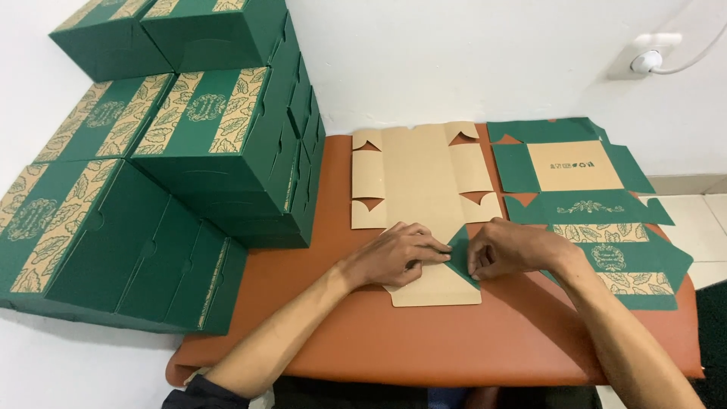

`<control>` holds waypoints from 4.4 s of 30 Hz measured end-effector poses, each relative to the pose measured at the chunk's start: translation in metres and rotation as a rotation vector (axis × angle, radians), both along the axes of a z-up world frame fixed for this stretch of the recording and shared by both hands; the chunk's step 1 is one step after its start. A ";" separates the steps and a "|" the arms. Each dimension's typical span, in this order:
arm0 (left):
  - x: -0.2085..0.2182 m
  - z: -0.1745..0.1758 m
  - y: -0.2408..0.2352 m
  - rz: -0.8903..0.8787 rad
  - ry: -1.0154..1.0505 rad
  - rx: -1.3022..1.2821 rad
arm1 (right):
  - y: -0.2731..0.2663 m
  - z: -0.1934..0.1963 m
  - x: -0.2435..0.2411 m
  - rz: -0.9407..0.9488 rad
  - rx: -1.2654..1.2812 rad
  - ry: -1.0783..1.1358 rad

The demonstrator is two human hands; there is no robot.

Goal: The person assembles a flat cardboard box by folding the sides and securing them with green tape. They then place a decorative green lid on top of the assembled box and stack it with other finished boxes.

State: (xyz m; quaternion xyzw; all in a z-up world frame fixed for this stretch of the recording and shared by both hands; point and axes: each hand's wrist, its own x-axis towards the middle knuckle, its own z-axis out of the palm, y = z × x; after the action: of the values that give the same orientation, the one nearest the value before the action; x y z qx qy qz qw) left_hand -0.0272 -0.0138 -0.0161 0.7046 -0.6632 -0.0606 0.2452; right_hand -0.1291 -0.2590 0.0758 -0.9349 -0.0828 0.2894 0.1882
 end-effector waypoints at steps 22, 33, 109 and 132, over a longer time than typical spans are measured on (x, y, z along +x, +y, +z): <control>0.038 0.039 0.040 0.527 0.257 0.095 | 0.029 -0.081 0.012 0.264 0.114 -1.078; 0.036 0.051 0.038 0.210 0.181 -0.141 | 0.038 -0.055 0.004 0.400 0.082 -1.041; 0.000 0.045 0.023 0.154 0.300 0.326 | 0.017 -0.048 0.007 0.172 -0.097 -0.320; 0.004 0.038 0.020 0.120 0.330 0.323 | 0.006 -0.069 0.012 -0.013 0.212 -0.569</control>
State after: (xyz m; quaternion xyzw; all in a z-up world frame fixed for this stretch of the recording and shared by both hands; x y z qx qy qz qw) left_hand -0.0237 0.0066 0.0218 0.7535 -0.5527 -0.2655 0.2375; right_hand -0.1171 -0.2530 0.0069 -0.9540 -0.1558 0.0045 0.2560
